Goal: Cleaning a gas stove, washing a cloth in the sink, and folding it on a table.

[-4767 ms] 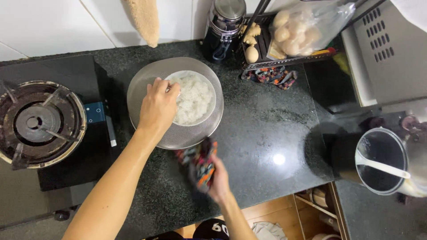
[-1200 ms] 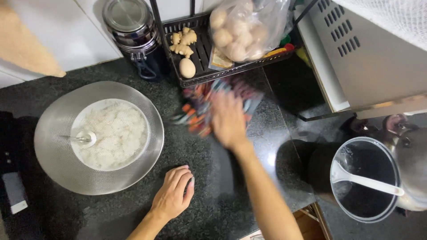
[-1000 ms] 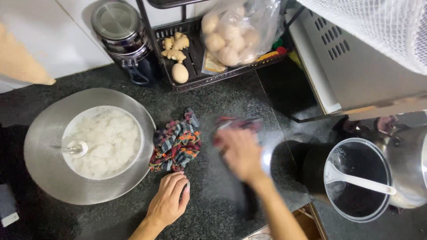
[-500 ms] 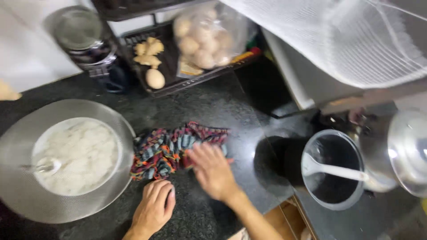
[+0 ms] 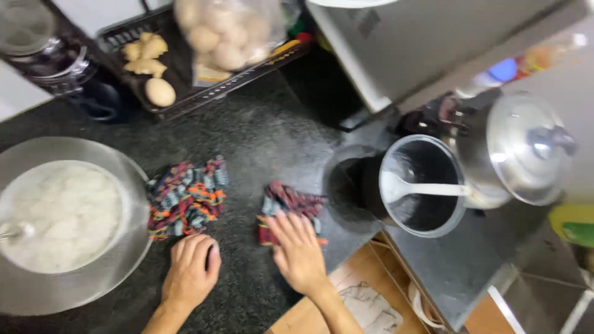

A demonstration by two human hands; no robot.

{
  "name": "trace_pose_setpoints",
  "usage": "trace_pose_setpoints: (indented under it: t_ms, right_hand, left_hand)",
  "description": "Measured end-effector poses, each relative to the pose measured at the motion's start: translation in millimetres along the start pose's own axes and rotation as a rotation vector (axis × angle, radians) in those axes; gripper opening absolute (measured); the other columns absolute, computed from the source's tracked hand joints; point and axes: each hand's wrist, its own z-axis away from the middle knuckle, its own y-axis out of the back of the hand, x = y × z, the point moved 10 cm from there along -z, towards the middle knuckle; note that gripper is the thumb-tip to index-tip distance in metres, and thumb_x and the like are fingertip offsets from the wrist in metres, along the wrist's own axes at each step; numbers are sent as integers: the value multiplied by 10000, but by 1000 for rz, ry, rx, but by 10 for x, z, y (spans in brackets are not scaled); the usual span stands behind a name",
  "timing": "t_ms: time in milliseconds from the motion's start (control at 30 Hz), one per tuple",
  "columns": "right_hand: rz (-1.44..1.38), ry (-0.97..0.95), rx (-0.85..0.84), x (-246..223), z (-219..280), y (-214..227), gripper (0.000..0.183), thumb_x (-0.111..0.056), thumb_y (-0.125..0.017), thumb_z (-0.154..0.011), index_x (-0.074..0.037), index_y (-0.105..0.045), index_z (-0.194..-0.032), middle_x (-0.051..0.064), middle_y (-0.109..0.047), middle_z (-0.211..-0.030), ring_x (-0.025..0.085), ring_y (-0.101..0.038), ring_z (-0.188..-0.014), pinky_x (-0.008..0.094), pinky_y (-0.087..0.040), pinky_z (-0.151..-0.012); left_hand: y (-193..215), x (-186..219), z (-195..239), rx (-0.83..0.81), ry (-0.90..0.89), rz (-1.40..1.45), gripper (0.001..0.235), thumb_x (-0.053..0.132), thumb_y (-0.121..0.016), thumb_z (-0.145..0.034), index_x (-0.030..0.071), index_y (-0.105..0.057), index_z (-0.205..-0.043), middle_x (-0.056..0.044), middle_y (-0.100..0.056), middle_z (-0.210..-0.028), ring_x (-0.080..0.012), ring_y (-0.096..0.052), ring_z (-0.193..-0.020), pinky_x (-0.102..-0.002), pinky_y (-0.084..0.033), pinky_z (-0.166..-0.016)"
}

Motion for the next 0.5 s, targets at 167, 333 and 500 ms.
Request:
trace_pose_setpoints:
  t_ms: [167, 333, 500]
  right_hand:
    - [214, -435, 249, 1232, -288, 432, 537, -259, -581, -1020, -29, -487, -1496, 291, -478, -1497, 497, -440, -1360, 577, -329, -1113]
    - [121, -262, 358, 305, -544, 150, 573, -196, -582, -906, -69, -522, -1461, 208, -526, -1514, 422, -458, -1433, 568, -313, -1233]
    - [-53, -32, 141, -337, 255, 89, 602, -180, -645, -925, -74, -519, -1504, 163, -520, -1558, 371, -445, -1470, 546, -292, -1271]
  left_hand:
    - [-39, 20, 90, 8, -2, -58, 220, 149, -674, -888, 37, -632, -1072, -135, -649, -1122, -346, -604, -1130, -490, -461, -1012]
    - [-49, 49, 70, -5, -9, -89, 208, 139, -677, -921, 48, -633, -1102, -125, -648, -1136, -340, -601, -1154, -489, -458, -1037]
    - [-96, 22, 163, 10, -43, -84, 228, 130, -679, -952, 42, -618, -1154, -125, -643, -1175, -333, -603, -1178, -468, -454, -1026]
